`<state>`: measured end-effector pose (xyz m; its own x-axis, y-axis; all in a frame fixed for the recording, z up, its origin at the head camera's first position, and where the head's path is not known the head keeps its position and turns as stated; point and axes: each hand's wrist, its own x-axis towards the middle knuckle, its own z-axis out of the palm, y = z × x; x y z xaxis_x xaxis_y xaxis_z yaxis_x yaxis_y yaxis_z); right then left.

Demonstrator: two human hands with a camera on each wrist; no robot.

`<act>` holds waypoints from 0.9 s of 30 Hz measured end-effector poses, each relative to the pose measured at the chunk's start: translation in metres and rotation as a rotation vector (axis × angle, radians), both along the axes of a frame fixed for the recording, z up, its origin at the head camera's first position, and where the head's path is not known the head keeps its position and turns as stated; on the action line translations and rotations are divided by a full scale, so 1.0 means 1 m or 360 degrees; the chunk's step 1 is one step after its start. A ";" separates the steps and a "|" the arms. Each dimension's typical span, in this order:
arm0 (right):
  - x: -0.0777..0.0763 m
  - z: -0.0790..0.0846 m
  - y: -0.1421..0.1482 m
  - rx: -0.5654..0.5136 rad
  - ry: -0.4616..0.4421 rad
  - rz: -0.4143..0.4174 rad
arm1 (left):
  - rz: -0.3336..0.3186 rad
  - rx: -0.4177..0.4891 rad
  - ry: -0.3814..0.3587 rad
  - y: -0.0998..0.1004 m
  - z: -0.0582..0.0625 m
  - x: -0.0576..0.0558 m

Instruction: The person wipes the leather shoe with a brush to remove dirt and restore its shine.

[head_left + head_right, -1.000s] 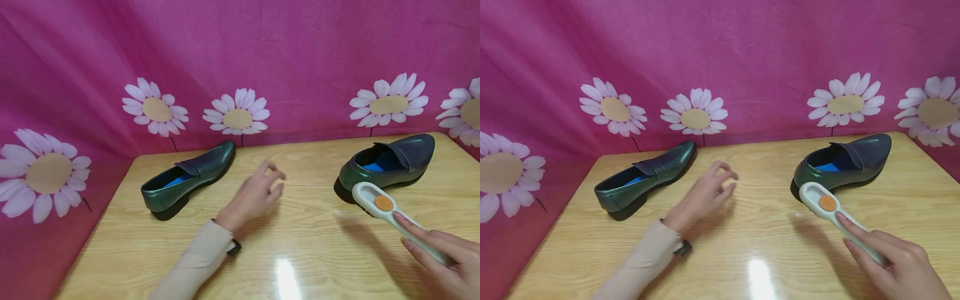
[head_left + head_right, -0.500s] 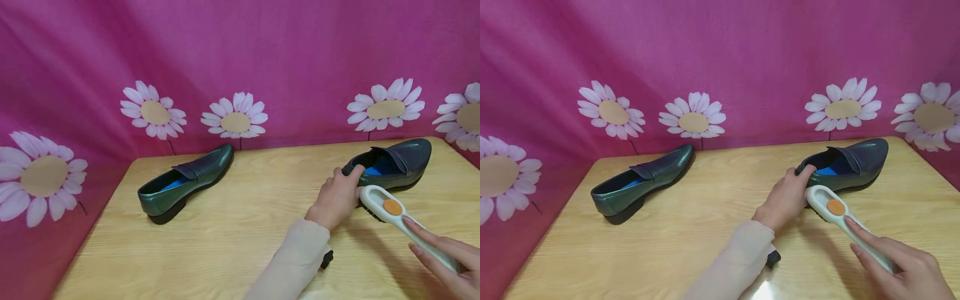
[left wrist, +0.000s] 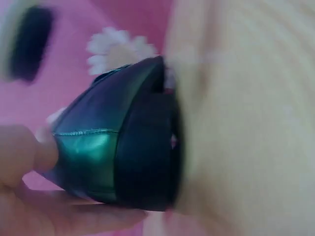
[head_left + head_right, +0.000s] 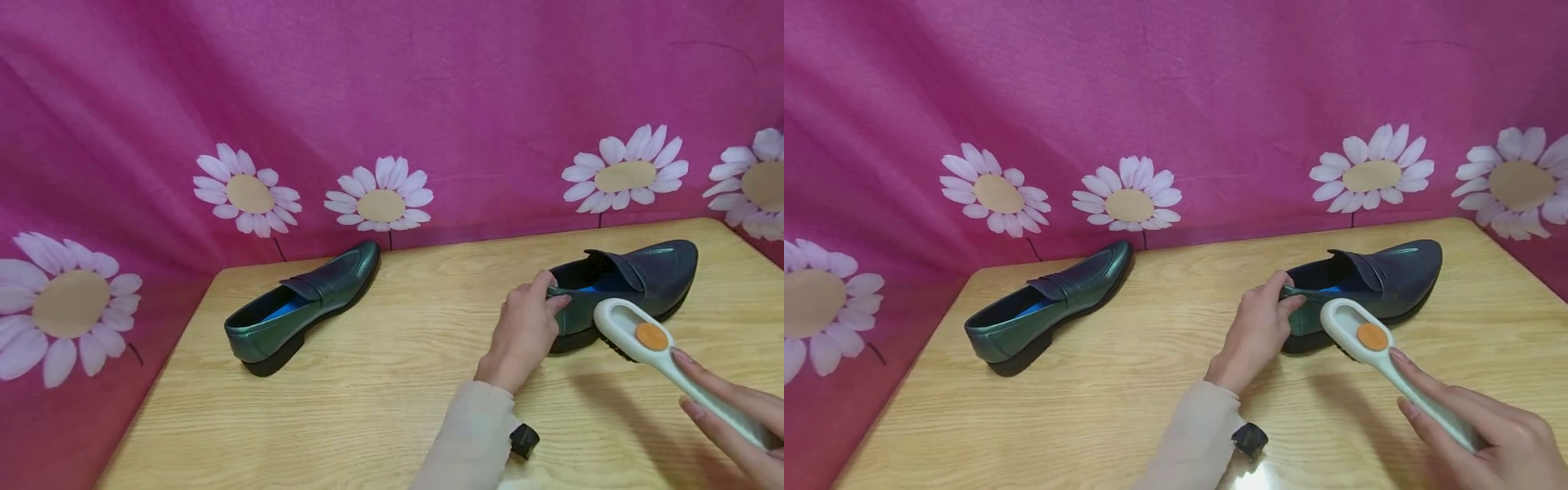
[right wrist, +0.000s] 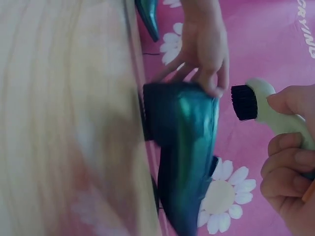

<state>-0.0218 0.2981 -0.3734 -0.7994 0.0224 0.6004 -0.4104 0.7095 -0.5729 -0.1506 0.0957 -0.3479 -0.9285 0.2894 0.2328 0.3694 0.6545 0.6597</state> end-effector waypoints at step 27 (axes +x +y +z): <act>0.016 0.034 -0.119 0.0468 0.0394 0.0697 | -0.0616 0.0560 -0.0993 -0.204 0.023 0.050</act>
<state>-0.0062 0.1786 -0.3395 -0.5317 -0.4743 0.7016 -0.7979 0.5583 -0.2272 -0.1010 -0.1086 -0.3251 -0.7666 0.6225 -0.1573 0.0232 0.2717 0.9621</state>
